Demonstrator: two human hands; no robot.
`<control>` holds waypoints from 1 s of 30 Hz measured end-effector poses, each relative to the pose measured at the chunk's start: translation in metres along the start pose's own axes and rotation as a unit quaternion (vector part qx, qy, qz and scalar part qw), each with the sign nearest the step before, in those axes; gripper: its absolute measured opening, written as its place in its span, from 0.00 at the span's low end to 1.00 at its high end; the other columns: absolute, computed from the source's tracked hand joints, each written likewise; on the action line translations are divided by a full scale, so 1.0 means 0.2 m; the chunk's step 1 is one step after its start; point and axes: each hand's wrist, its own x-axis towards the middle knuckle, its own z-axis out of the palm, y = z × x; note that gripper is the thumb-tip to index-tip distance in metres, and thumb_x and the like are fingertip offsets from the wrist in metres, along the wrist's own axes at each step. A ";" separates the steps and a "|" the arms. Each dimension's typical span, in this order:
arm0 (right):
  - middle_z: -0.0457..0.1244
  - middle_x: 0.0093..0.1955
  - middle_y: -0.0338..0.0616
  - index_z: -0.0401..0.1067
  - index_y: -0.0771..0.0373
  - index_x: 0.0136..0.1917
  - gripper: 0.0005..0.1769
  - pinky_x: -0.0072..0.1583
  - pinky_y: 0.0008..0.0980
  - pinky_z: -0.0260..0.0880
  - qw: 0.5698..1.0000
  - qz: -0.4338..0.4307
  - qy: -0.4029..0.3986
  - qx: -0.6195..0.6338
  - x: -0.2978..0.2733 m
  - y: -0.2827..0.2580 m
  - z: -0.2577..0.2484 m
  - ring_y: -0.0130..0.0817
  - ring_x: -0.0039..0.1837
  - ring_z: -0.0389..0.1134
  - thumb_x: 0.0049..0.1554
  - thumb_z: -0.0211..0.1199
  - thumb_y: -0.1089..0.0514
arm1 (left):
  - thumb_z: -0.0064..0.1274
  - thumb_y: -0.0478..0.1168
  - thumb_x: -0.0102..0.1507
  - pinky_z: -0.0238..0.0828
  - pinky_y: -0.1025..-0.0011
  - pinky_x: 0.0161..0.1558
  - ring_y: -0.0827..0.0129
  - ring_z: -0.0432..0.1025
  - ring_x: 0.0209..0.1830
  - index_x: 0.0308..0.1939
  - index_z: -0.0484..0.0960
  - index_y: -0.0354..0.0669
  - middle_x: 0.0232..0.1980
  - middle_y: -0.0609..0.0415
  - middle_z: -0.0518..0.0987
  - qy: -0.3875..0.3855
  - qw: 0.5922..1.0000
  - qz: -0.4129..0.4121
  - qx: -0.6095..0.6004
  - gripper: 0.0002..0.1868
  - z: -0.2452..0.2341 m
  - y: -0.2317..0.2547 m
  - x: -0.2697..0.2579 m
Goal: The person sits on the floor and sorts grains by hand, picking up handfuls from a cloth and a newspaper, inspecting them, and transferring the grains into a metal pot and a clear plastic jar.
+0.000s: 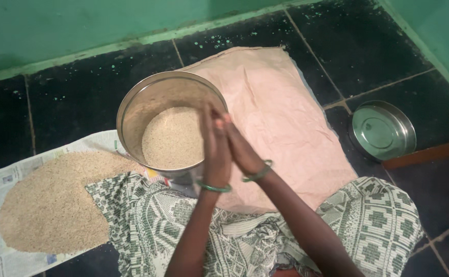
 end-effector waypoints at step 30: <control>0.71 0.55 0.49 0.74 0.68 0.59 0.24 0.63 0.32 0.72 0.946 0.082 0.314 -0.010 -0.74 1.38 -0.60 0.33 0.58 0.73 0.67 0.44 0.51 | 0.38 0.40 0.72 0.77 0.69 0.49 0.65 0.80 0.44 0.58 0.79 0.36 0.45 0.45 0.85 0.035 0.988 -0.149 0.012 0.18 0.54 -1.33 -0.63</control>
